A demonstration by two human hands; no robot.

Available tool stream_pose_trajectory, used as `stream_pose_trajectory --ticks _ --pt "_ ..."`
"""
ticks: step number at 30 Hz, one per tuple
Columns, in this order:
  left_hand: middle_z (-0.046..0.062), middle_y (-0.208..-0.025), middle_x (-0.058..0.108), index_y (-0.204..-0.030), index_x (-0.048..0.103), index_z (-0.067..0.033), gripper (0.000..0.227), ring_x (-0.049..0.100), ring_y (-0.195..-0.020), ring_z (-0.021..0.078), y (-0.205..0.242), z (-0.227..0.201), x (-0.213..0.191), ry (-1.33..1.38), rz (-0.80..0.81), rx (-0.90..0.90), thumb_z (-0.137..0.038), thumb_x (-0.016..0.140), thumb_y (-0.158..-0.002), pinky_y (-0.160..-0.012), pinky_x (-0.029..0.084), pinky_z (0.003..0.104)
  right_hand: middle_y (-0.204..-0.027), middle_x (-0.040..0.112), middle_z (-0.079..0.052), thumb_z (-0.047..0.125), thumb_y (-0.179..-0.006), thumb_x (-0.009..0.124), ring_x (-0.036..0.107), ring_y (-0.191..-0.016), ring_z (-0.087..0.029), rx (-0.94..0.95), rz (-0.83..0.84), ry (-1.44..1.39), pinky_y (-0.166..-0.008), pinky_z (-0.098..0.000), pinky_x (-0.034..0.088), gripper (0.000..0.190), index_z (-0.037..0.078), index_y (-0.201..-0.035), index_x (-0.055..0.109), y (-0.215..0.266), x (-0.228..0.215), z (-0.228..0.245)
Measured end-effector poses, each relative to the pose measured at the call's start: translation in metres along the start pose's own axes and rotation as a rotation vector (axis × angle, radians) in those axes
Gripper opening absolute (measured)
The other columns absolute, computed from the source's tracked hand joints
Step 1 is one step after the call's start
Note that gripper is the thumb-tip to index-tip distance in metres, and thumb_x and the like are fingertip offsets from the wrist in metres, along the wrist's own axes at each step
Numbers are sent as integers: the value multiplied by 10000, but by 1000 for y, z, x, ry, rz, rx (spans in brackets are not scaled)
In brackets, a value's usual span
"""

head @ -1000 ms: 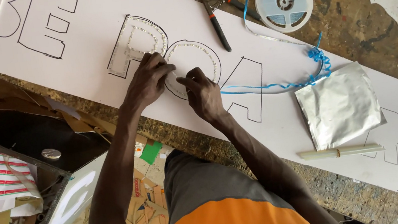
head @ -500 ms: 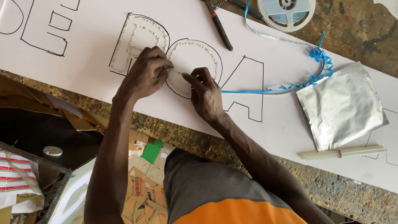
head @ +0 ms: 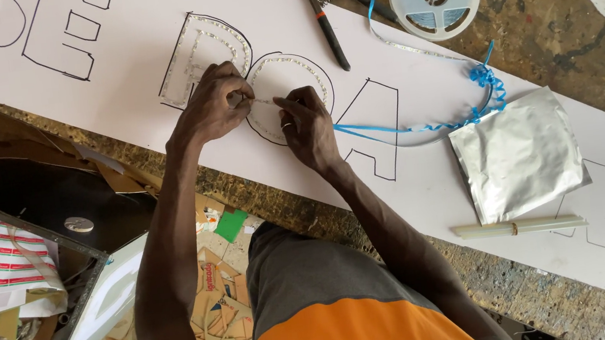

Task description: The person installs LED light strips onto a white board featuring the outlined letters 'POA'. They use pliers to cut the blue ribbon of the LED strip and carefully place the lights along the drawn contours of the letters.

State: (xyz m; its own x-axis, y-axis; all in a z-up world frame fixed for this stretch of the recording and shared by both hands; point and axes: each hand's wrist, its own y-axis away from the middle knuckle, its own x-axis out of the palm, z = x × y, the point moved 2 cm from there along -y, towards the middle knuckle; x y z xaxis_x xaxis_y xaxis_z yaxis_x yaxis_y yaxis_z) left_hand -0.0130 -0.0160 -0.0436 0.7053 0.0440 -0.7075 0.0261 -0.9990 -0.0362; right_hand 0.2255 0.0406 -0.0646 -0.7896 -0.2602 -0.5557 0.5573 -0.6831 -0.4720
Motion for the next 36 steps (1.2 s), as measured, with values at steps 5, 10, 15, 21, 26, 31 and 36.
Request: stream_pose_trajectory --ticks 5,10,15,21,26,31,36 --pt "140 -1135 650 -1181 838 -145 236 649 -1099 385 -2 2 -15 137 115 35 -54 673 -1039 -977 551 536 -1071 652 -117 -33 -1047 678 693 -920 -225 175 86 -484 -819 -381 563 308 86 -1259 867 -23 -18 15" --pt "162 -1155 673 -1134 850 -112 180 644 -1085 433 -12 -10 -24 92 203 95 -35 706 -1057 -984 537 560 -1064 678 -101 -40 -1031 717 709 -947 -203 213 97 -710 -855 -364 587 299 77 -1267 857 -10 4 41" --pt "175 -1150 677 -1083 854 -92 146 653 -1091 453 -21 2 -25 34 283 114 -37 725 -1042 -1007 537 595 -1062 695 -125 -89 -904 715 752 -932 -337 14 154 -525 -827 -424 607 357 98 -1153 888 20 38 22" --pt "131 -1126 693 -1087 824 -107 74 689 -1129 399 -24 10 -20 55 292 48 -89 770 -1039 -970 554 557 -1014 675 -139 -125 -837 698 727 -898 -355 -138 75 -413 -755 -408 587 342 56 -1076 862 8 21 28" --pt "87 -1154 729 -1085 851 -149 84 715 -1158 358 -20 9 -17 69 215 -11 -108 789 -1046 -987 573 517 -994 655 -150 -100 -829 682 682 -849 -347 -112 -31 -125 -712 -439 568 355 41 -1106 852 -12 -9 16" --pt "152 -1075 725 -1092 810 -94 100 709 -1071 397 -21 3 -11 121 144 -42 -99 820 -992 -926 576 560 -963 646 -115 -112 -760 695 687 -855 -340 -47 -60 -14 -740 -450 591 368 66 -1043 847 -10 -1 -1" --pt "77 -979 753 -1029 817 -134 121 733 -979 313 -29 25 9 118 126 -98 -103 852 -918 -847 598 523 -948 647 -115 -118 -754 689 691 -861 -357 -5 -82 1 -754 -455 588 377 80 -1035 844 -10 0 -1"
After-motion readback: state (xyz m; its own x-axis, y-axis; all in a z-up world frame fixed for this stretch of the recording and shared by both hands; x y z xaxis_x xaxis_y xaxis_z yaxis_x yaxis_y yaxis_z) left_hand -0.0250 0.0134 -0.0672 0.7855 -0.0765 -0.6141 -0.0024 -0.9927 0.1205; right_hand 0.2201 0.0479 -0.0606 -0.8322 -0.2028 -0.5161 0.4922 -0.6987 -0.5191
